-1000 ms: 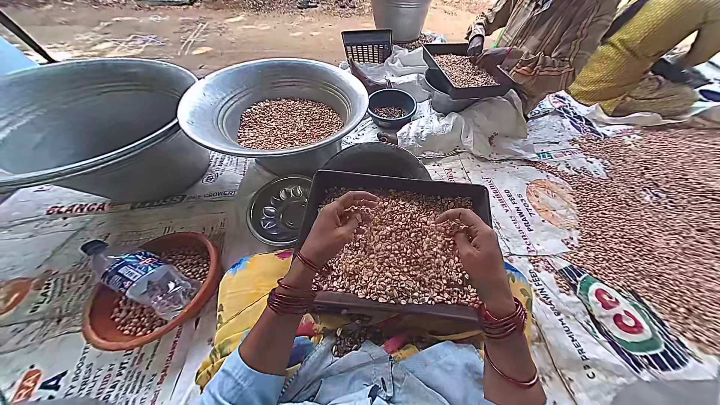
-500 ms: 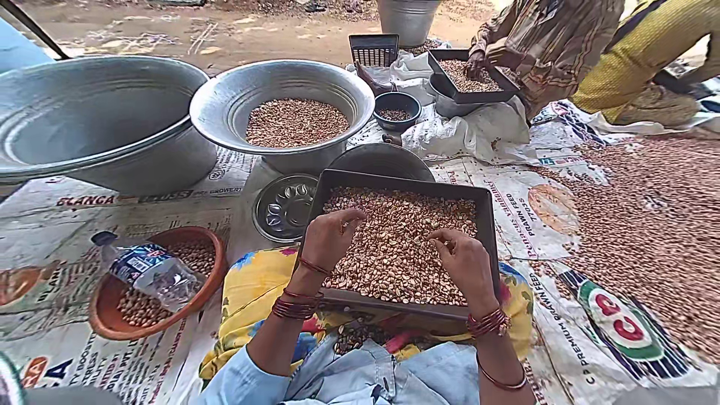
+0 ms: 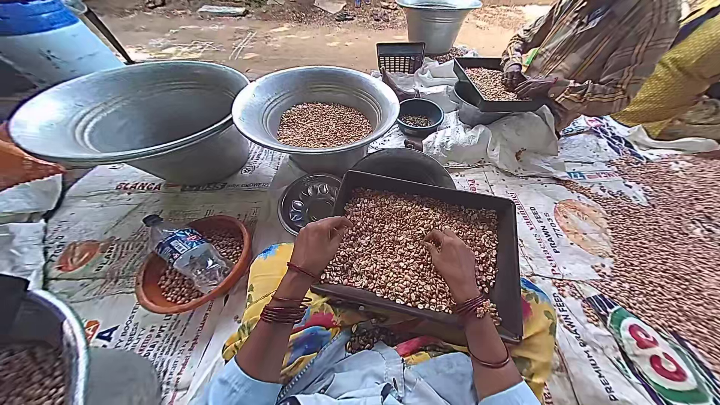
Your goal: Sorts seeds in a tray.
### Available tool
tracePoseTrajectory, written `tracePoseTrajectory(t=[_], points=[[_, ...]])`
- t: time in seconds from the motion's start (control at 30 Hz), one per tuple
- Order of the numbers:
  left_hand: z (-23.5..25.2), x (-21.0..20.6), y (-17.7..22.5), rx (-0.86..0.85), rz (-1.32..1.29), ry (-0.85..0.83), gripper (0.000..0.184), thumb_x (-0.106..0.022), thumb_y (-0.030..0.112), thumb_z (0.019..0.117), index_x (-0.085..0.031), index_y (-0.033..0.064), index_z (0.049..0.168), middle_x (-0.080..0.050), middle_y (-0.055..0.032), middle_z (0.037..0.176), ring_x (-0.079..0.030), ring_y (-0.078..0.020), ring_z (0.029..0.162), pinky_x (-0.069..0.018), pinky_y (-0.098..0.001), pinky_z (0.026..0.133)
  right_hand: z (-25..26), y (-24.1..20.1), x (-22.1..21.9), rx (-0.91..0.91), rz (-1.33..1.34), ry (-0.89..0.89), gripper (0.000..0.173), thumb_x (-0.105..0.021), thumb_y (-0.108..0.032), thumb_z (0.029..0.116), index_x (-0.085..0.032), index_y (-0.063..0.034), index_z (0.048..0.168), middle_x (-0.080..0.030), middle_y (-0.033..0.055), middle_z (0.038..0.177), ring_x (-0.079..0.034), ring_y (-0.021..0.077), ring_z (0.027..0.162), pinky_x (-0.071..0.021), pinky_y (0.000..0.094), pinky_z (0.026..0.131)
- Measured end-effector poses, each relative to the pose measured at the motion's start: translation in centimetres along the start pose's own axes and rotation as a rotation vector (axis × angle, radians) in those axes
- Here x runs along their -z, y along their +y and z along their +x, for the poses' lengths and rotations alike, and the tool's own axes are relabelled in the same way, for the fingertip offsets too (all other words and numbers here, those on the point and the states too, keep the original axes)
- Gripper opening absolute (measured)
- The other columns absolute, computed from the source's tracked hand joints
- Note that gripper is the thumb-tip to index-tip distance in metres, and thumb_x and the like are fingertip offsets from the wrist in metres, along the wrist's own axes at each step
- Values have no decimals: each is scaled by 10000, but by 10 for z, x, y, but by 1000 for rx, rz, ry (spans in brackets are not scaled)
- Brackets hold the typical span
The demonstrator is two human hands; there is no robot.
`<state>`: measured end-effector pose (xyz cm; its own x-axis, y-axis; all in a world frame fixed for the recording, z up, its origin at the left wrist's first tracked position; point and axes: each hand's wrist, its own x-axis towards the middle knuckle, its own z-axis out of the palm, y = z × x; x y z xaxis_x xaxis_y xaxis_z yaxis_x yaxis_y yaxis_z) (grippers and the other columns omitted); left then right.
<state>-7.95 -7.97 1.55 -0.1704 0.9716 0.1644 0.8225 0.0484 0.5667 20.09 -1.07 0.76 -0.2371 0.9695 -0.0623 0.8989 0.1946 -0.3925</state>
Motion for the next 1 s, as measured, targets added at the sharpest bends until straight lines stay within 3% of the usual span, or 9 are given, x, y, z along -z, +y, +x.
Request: tracePoseTrajectory(t=[0.07,0.13,0.2,0.4,0.67,0.73,0.77,0.87,1.0], points=[[-2,-2,-2,17,17,-90,223,-581,87,1011,-761,72,1142,-755,-150,1083,-727,-344,971,-537,-575,892,-11,3,7,144,175,-42,194,-653,-192,984,-771,-131,1125,-727,107,1062,-696,276,920,-536,491,795],[-3,-5,-2,31,80,-212,229,-568,58,1004,-757,54,1132,-738,-179,1101,-708,-380,1014,-517,-600,917,-24,11,14,386,556,-172,179,-633,-175,990,-774,-116,1084,-736,-21,997,-641,37,771,-537,232,702],[-4,-7,-2,43,188,-333,229,-562,50,1004,-753,54,1131,-717,-186,1139,-686,-395,1072,-506,-603,929,-36,15,19,519,912,-312,190,-614,-125,1004,-734,-37,1122,-735,-39,995,-629,-40,742,-545,151,679],[-11,-24,-6,105,407,-469,219,-640,123,986,-739,76,1176,-667,-188,1249,-613,-388,1218,-510,-584,934,-50,37,26,318,740,-41,189,-627,-178,989,-748,-108,1117,-747,-63,991,-627,-44,702,-527,137,640],[-14,-33,-6,127,429,-423,236,-606,156,1008,-728,50,1180,-667,-178,1240,-602,-377,1227,-506,-554,942,-52,39,11,277,687,-90,201,-629,-186,984,-738,-127,1143,-747,-66,981,-627,-36,697,-522,150,638],[-17,-31,-13,108,269,-337,222,-616,138,991,-736,17,1134,-696,-189,1173,-650,-372,1150,-511,-560,945,-52,37,9,287,633,-92,217,-625,-207,985,-741,-133,1154,-751,-61,1000,-638,-34,717,-529,162,658],[-18,-30,-19,87,122,-242,208,-634,121,966,-737,-8,1092,-719,-192,1075,-692,-359,1029,-529,-557,901,-53,36,9,286,623,-100,219,-627,-207,989,-740,-130,1160,-752,-51,1012,-645,-27,733,-534,170,674],[-17,-26,-32,103,-206,-86,243,-542,89,907,-641,-8,1107,-708,-121,901,-688,-198,716,-571,-399,694,-56,35,6,272,624,-123,218,-629,-203,992,-736,-134,1169,-750,-42,1029,-651,-22,742,-543,173,684],[-14,-30,-26,62,-111,-196,246,-553,28,942,-660,-33,1155,-631,-149,811,-587,-262,700,-501,-448,703,-54,33,0,274,629,-158,225,-628,-190,988,-732,-125,1177,-751,-40,1015,-634,-20,705,-532,181,656]])
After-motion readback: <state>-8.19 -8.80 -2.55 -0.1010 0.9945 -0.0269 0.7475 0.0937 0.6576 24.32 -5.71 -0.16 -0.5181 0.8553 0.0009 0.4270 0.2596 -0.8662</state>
